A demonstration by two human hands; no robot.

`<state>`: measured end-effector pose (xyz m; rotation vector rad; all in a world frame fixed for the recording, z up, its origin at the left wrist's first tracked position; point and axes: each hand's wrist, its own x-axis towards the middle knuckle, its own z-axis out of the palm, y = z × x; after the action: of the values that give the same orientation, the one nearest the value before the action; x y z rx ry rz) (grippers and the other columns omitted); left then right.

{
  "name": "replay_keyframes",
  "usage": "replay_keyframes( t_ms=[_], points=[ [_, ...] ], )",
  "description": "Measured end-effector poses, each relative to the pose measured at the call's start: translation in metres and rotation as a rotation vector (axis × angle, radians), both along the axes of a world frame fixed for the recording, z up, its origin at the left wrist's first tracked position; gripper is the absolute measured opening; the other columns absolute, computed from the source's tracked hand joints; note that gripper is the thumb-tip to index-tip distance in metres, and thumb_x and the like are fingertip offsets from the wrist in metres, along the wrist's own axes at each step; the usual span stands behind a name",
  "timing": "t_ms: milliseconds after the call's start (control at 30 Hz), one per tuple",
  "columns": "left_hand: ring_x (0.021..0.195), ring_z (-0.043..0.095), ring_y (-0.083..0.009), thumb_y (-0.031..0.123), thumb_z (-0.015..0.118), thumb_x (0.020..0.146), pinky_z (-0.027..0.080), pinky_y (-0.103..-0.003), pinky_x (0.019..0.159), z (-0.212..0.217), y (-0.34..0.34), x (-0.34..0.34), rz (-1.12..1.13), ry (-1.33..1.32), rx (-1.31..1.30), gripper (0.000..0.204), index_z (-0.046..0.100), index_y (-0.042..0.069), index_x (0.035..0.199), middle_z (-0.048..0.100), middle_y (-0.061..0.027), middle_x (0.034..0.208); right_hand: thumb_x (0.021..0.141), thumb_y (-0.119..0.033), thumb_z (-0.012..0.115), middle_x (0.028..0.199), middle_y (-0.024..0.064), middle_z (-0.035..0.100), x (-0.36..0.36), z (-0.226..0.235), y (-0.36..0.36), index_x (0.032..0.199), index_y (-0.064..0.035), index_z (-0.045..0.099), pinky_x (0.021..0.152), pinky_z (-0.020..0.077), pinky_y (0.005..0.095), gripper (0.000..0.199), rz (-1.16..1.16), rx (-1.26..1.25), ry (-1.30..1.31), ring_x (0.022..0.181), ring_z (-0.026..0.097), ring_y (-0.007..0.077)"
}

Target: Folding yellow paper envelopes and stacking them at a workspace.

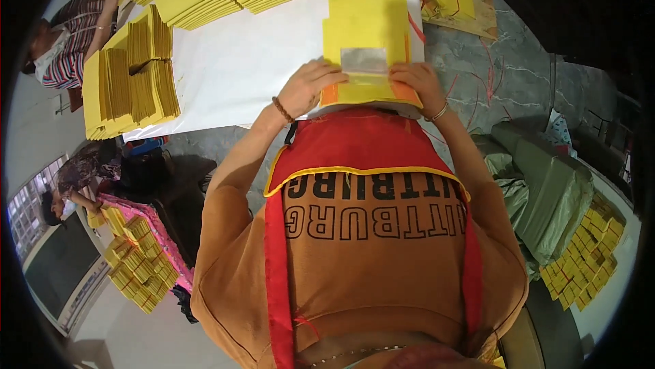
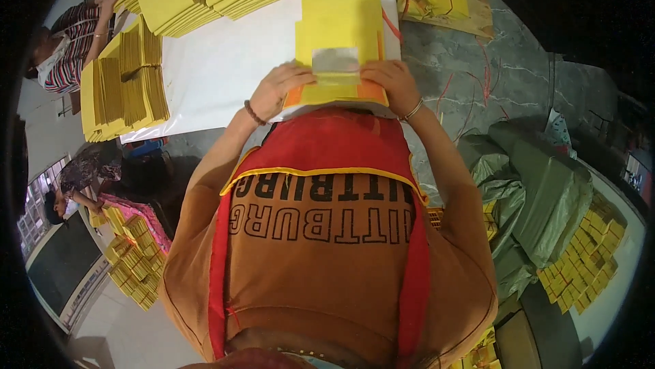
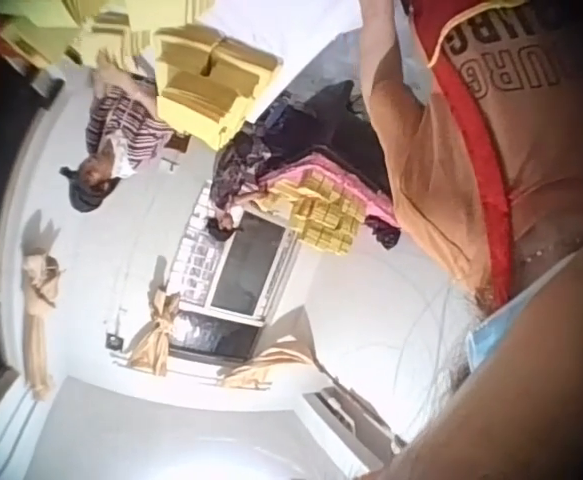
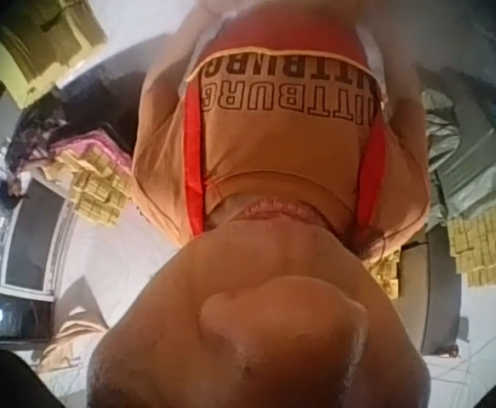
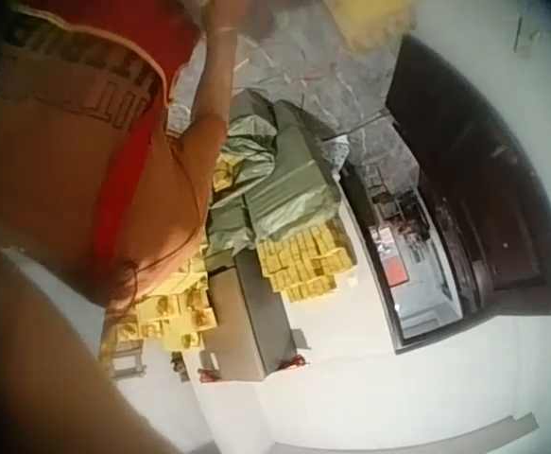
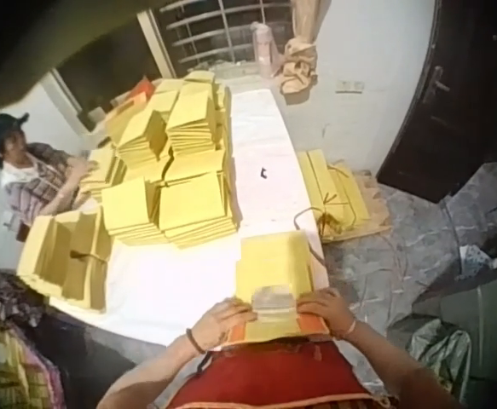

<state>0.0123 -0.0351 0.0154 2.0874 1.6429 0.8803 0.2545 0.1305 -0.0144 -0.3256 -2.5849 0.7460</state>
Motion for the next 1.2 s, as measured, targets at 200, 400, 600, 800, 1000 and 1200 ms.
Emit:
replay_keyframes(
  t_ms=[200,400,600,800,1000,1200],
  points=[
    [0.073,0.055,-0.0327,0.018,0.046,0.09,0.046,-0.038,0.066,-0.008,-0.004,0.02,0.271,-0.149,-0.084,0.02,0.057,0.002,0.086,0.057,-0.0164,0.076,0.078,-0.017,0.057,0.101,0.0046,0.061,-0.001,-0.009,-0.01,0.094,-0.0125,0.059,0.082,0.0377,0.0349,0.016,-0.092,-0.225,-0.231,0.093,0.057,0.024],
    [0.06,0.057,-0.0346,0.037,0.044,0.088,0.044,-0.043,0.057,-0.027,0.018,0.017,0.651,-0.311,-0.344,0.039,0.056,0.001,0.083,0.058,-0.0166,0.063,0.08,-0.014,0.06,0.092,0.0085,0.063,-0.025,-0.011,-0.013,0.114,-0.0063,0.047,0.066,0.0451,0.0278,0.038,-0.367,-0.758,-0.129,0.077,0.06,0.0172],
    [0.058,0.057,-0.0325,0.033,0.049,0.084,0.043,-0.041,0.055,-0.024,0.024,0.015,0.678,-0.384,-0.42,0.032,0.058,0.002,0.084,0.059,-0.0157,0.062,0.079,-0.009,0.062,0.084,0.0074,0.06,-0.031,-0.011,-0.015,0.127,-0.0076,0.036,0.064,0.0445,0.0232,0.055,-0.439,-0.805,0.098,0.073,0.056,0.011],
    [0.059,0.058,-0.0323,0.031,0.052,0.081,0.043,-0.041,0.055,-0.02,0.031,0.012,0.693,-0.381,-0.553,0.029,0.059,0.003,0.086,0.06,-0.0157,0.064,0.079,-0.014,0.061,0.071,0.0043,0.057,-0.035,-0.009,-0.016,0.123,-0.0123,0.044,0.056,0.0423,0.0255,0.047,-0.592,-0.577,-0.001,0.06,0.052,0.0112],
    [0.062,0.059,-0.0345,0.027,0.054,0.079,0.044,-0.043,0.056,-0.014,0.035,0.013,0.718,-0.312,-0.534,0.033,0.052,0.001,0.1,0.06,-0.0156,0.068,0.079,-0.021,0.055,0.076,0.0133,0.061,-0.039,-0.003,-0.013,0.108,-0.0129,0.056,0.062,0.0454,0.0374,0.03,-0.613,-0.555,-0.22,0.067,0.059,0.0284],
    [0.101,0.05,-0.0291,0.03,0.06,0.077,0.04,-0.041,0.079,0.004,0.039,0.022,0.659,0.332,-0.035,0.05,0.046,0.008,0.12,0.053,-0.0143,0.112,0.077,-0.02,0.056,0.077,0.0144,0.062,-0.041,-0.003,-0.014,0.104,-0.0128,0.059,0.063,0.0454,0.0392,0.028,-0.637,-0.488,-0.229,0.068,0.059,0.0312]
  ],
)
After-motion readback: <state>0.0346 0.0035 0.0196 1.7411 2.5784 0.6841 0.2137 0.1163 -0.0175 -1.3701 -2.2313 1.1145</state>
